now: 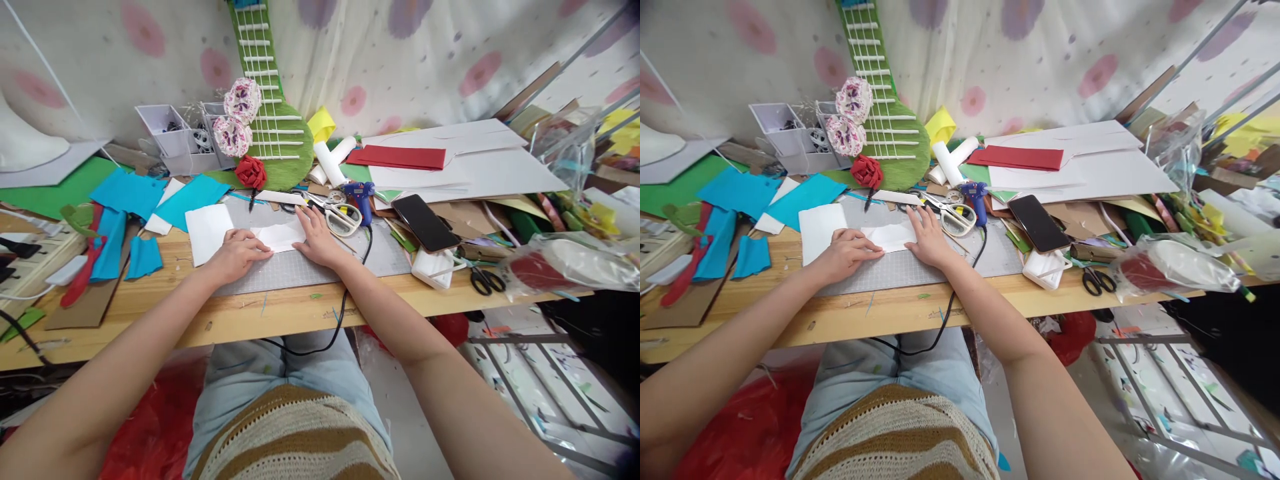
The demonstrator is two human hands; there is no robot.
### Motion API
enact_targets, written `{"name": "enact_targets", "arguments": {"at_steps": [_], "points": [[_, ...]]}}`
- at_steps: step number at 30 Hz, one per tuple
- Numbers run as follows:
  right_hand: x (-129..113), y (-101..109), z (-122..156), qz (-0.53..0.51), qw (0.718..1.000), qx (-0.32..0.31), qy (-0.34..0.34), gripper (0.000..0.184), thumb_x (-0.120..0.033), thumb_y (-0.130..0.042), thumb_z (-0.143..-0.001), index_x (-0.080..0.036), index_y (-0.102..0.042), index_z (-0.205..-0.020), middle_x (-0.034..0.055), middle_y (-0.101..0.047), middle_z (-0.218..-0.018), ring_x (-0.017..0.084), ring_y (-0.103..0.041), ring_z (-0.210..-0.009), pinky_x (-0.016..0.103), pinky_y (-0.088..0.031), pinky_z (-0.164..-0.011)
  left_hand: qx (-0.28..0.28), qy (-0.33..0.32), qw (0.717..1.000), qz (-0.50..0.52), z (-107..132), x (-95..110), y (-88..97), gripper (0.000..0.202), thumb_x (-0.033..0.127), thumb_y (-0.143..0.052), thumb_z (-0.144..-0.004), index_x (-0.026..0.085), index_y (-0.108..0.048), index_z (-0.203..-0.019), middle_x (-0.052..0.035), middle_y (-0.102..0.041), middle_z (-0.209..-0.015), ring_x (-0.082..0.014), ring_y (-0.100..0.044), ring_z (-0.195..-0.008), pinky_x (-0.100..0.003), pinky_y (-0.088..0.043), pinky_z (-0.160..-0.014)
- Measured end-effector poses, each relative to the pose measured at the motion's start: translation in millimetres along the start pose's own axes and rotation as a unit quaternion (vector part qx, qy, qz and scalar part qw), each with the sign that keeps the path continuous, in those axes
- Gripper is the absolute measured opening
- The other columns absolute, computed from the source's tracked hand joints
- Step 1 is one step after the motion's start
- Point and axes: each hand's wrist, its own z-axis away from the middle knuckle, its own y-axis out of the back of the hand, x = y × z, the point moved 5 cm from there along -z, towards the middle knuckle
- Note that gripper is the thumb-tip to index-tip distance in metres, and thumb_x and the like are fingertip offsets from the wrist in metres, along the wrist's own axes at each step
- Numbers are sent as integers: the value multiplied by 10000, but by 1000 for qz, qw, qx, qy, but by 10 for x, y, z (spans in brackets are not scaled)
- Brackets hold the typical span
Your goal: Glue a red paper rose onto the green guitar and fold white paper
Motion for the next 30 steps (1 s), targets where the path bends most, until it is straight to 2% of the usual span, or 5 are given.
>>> {"name": "enact_targets", "arguments": {"at_steps": [5,10,16,21,30], "points": [[-11,16,-7,-12,1000,6,15,850,-246,-596,-763,-160,-148,-1480,172,-212,-1500,315,-73,-1418,554,-138,-1127,-37,-33,997,-51,-69,188,15,390,272,-397,-901,290,-594,-1238,-83,-656,-953,-247,-475,-966,-445,-298,-863],[-67,1,-12,-18,999,31,20,869,-250,-612,-748,-171,-152,-1480,167,-238,-1488,312,-96,-1414,555,-144,-1125,-71,-42,995,-62,-158,253,5,400,439,-413,-897,330,-582,-1243,-88,-590,-936,-248,-457,-952,-435,-302,-879],[-94,-32,-3,-6,999,32,8,854,-270,-644,-747,-189,-196,-1469,162,-257,-1483,315,-106,-1415,554,-159,-1122,-79,-44,994,-60,-142,189,13,387,432,-406,-902,332,-597,-1224,-86,-600,-956,-246,-473,-976,-446,-307,-911],[19,-5,14,-1,1000,22,-16,877,-269,-646,-749,-201,-161,-1476,163,-226,-1497,317,-86,-1419,555,-151,-1124,-56,-52,997,-27,18,112,40,389,388,-409,-909,313,-575,-1252,-72,-645,-1139,-260,-462,-1148,-471,-254,-1001],[14,3,9,-4,1000,13,-3,834,-275,-615,-769,-207,-172,-1472,159,-234,-1489,315,-98,-1410,553,-164,-1113,-50,9,999,20,142,66,47,383,391,-429,-900,318,-583,-1243,-53,-630,-1232,-263,-463,-1192,-511,-261,-1014]]}}
